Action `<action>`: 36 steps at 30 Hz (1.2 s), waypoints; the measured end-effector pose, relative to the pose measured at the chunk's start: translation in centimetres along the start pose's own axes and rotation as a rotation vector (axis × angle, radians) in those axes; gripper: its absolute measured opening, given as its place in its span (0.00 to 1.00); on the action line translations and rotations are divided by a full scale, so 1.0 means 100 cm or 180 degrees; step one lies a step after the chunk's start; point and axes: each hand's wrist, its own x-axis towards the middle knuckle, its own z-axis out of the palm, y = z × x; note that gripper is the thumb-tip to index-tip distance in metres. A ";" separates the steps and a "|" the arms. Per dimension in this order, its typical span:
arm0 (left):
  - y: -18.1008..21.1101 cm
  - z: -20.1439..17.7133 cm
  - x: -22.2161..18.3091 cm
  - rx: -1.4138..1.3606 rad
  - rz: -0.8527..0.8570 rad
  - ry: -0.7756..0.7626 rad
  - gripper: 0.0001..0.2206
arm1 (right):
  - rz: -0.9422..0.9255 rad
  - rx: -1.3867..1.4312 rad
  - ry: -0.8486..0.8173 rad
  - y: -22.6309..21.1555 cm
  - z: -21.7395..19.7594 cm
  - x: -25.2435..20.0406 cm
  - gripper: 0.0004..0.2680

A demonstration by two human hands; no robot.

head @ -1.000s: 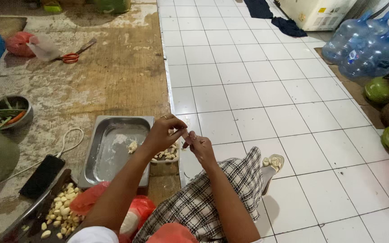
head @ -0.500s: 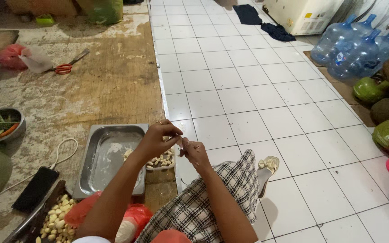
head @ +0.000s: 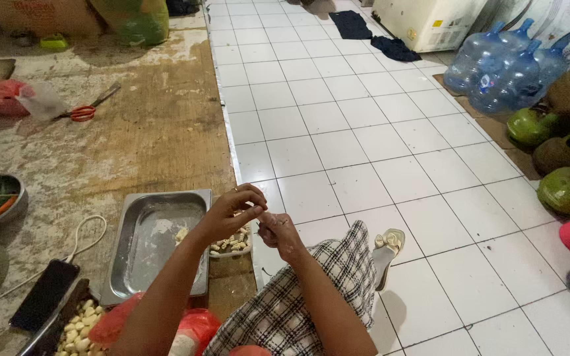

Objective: The person sits on the floor and uses a fork to peel the skin off cashew nuts one by one. The peeled nuts are placed into a small plastic container, while the skins are discarded into a metal tray.

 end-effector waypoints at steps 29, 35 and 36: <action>0.014 0.025 -0.014 0.0634 -0.0463 0.1623 0.05 | -0.0956 -0.0497 0.0295 0.019 0.000 0.008 0.18; -0.005 0.026 -0.015 -0.0417 -0.0789 0.1682 0.05 | -0.0723 -0.1298 0.0648 0.024 -0.001 0.011 0.13; -0.008 0.026 -0.015 -0.0509 -0.0904 0.1683 0.05 | -0.0675 -0.1629 0.0755 0.024 -0.002 0.010 0.17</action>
